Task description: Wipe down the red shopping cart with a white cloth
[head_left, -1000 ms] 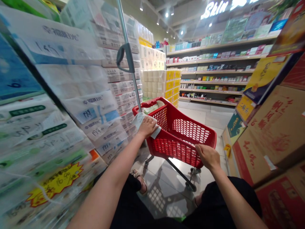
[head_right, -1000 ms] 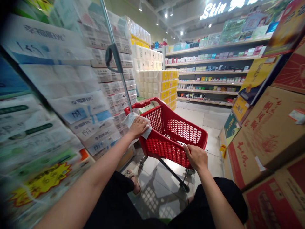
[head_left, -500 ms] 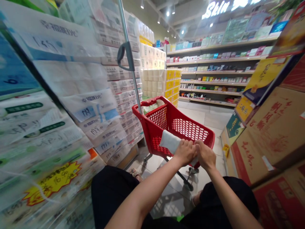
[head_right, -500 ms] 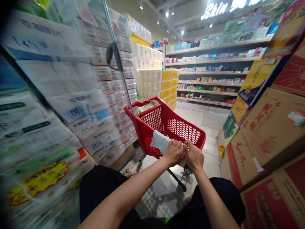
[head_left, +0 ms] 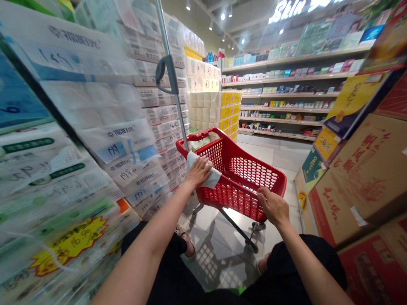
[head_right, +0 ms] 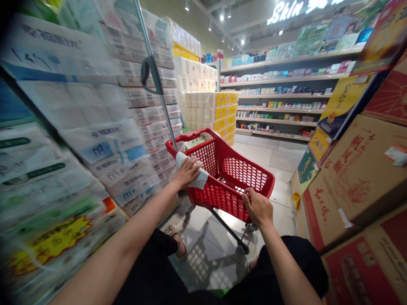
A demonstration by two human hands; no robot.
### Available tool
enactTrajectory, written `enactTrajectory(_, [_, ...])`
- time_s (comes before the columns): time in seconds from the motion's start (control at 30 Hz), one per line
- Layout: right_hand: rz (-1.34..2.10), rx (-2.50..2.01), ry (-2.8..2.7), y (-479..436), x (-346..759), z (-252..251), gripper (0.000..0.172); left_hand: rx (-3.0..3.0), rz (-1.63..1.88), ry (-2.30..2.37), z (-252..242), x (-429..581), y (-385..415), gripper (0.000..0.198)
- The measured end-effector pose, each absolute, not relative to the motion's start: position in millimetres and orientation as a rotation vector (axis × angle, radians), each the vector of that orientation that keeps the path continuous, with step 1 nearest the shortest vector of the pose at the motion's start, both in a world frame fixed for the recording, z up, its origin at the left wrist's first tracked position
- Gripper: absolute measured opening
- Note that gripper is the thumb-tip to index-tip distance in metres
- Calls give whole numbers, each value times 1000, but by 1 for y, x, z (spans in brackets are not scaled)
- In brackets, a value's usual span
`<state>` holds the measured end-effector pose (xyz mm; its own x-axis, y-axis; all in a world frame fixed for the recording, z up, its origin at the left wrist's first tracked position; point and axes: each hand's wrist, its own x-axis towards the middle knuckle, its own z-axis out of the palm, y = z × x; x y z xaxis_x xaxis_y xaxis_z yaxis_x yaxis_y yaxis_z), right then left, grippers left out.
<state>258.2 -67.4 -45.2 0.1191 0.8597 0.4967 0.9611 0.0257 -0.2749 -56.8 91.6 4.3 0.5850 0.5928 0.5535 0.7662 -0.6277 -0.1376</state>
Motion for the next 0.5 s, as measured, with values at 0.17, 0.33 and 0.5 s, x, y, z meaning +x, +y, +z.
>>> enactTrajectory(0.17, [-267, -1854, -1791, -67, 253, -44, 46, -2266, -791, -1351, 0, -80, 92, 49])
enactTrajectory(0.33, [-256, -1852, -1796, -67, 251, -43, 43, -2348, -901, -1327, -16, -47, 65, 55])
enactTrajectory(0.5, [-198, -1833, -1815, -73, 249, -39, 44, -2699, -789, -995, -24, -6, 24, 65])
